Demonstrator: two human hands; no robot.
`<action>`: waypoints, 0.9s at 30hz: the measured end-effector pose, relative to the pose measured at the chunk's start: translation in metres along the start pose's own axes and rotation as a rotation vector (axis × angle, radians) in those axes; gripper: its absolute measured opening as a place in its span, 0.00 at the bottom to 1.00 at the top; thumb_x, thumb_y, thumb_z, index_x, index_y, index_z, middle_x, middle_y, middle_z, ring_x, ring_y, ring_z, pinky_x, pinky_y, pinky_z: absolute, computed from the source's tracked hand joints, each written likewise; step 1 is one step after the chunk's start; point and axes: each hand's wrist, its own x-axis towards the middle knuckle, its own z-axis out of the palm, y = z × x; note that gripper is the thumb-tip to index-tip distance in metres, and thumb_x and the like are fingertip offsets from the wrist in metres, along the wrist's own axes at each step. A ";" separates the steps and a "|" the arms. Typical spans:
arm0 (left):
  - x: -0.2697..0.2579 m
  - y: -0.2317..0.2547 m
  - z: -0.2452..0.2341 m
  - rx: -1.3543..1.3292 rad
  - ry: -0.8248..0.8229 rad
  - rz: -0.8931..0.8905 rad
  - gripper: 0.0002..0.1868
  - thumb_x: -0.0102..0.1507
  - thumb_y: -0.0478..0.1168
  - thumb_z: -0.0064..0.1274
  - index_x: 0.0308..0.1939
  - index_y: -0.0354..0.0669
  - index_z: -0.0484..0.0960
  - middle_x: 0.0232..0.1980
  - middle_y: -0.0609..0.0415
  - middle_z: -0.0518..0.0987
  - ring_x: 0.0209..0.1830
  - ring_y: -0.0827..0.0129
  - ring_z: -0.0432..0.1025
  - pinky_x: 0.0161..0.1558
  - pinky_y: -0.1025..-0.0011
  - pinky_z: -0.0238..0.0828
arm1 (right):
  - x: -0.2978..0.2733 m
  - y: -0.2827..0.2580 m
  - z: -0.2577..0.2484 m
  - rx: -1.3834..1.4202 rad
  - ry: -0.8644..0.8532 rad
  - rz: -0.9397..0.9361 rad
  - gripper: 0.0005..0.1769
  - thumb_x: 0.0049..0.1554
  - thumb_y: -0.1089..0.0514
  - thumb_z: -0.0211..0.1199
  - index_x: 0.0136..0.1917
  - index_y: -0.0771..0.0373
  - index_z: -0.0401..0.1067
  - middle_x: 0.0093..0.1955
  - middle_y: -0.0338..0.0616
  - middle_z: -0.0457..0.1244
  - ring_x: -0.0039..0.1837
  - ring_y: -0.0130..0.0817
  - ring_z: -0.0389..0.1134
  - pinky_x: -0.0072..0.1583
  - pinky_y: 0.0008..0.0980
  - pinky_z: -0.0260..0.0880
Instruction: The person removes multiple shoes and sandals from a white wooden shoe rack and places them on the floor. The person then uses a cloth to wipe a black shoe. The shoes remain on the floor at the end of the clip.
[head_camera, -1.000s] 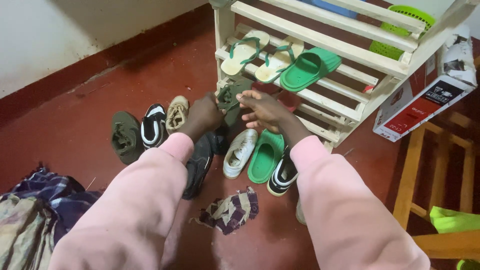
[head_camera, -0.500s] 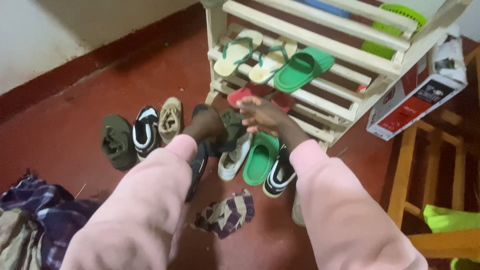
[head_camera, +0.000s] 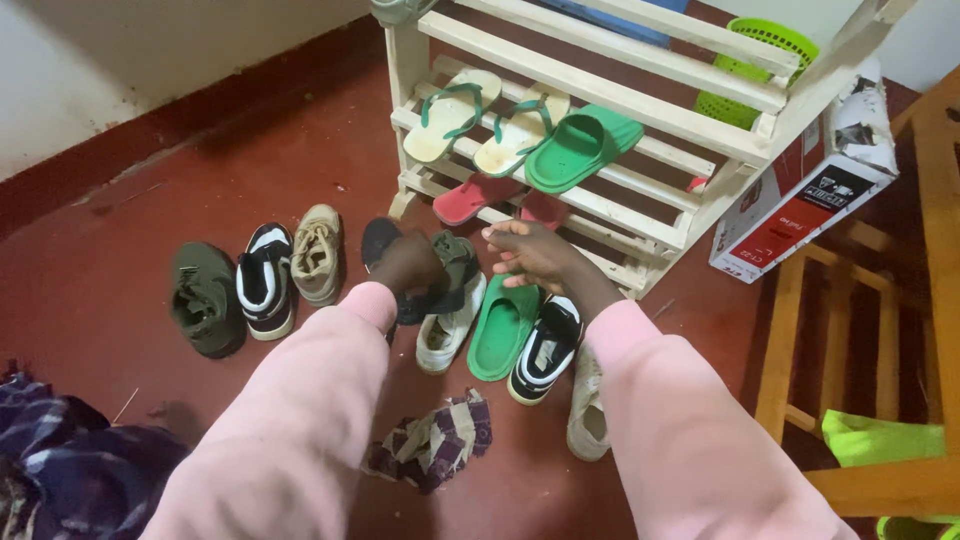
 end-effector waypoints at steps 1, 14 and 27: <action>0.003 -0.001 0.003 0.003 0.021 0.009 0.36 0.49 0.43 0.66 0.57 0.30 0.72 0.49 0.35 0.83 0.51 0.48 0.80 0.52 0.60 0.76 | 0.000 0.002 -0.001 -0.002 0.001 0.003 0.38 0.56 0.37 0.62 0.73 0.55 0.62 0.70 0.47 0.59 0.63 0.41 0.65 0.60 0.43 0.70; 0.050 -0.006 0.038 -0.080 0.253 0.224 0.24 0.61 0.46 0.54 0.59 0.39 0.74 0.55 0.35 0.80 0.56 0.42 0.74 0.55 0.52 0.71 | 0.005 0.018 -0.016 0.019 0.001 0.020 0.37 0.55 0.37 0.62 0.72 0.56 0.63 0.68 0.45 0.60 0.63 0.40 0.65 0.62 0.45 0.68; 0.038 0.023 0.041 -0.201 0.129 0.194 0.24 0.59 0.47 0.58 0.55 0.39 0.78 0.51 0.38 0.81 0.53 0.46 0.76 0.52 0.56 0.73 | 0.002 0.031 -0.035 -0.042 0.006 0.012 0.34 0.57 0.36 0.60 0.69 0.57 0.66 0.65 0.42 0.63 0.58 0.36 0.65 0.56 0.39 0.69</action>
